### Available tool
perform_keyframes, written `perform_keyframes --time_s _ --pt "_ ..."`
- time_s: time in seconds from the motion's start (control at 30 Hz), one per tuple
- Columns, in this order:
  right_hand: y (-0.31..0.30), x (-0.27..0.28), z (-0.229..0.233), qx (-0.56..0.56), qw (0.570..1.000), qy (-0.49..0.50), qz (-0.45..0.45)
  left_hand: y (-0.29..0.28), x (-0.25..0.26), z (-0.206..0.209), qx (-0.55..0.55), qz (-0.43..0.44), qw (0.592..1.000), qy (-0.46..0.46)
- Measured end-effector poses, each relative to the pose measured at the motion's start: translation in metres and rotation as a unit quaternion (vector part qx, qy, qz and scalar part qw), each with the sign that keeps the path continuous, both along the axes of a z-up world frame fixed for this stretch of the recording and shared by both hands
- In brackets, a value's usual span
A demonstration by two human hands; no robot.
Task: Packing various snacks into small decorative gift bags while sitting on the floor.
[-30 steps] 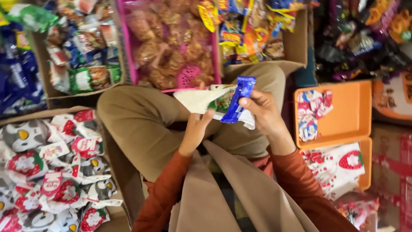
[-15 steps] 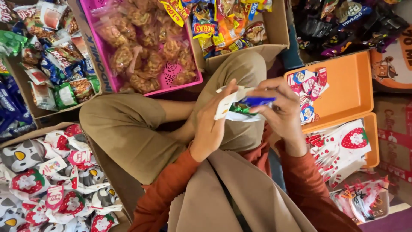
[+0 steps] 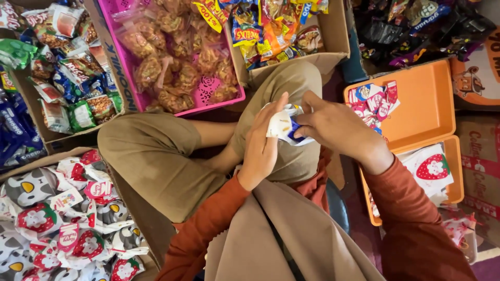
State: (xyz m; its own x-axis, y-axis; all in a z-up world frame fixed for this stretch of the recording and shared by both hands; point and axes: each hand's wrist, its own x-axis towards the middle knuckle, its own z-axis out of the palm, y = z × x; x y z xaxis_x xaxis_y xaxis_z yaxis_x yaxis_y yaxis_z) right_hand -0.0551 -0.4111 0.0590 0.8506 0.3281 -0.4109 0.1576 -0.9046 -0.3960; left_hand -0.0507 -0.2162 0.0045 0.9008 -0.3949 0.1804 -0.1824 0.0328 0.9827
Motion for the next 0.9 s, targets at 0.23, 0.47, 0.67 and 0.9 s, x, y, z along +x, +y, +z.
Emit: perform_keyframes --time_s 0.23,0.47,0.67,0.9 --pt "0.010 0.016 -0.023 -0.160 0.983 -0.084 0.039 -0.003 -0.010 0.009 0.029 -0.019 0.999 -0.028" --pt "-0.012 0.022 -0.007 0.102 0.988 -0.108 -0.044 -0.006 0.004 -0.025 0.025 -0.010 1.000 -0.005" --pt "-0.021 0.006 0.025 0.314 0.944 -0.065 -0.080 -0.012 0.008 -0.011 0.099 0.006 0.995 -0.004" --pt "-0.006 -0.031 0.019 0.269 0.941 -0.141 -0.153 -0.011 0.008 0.003 0.203 0.017 0.978 -0.035"
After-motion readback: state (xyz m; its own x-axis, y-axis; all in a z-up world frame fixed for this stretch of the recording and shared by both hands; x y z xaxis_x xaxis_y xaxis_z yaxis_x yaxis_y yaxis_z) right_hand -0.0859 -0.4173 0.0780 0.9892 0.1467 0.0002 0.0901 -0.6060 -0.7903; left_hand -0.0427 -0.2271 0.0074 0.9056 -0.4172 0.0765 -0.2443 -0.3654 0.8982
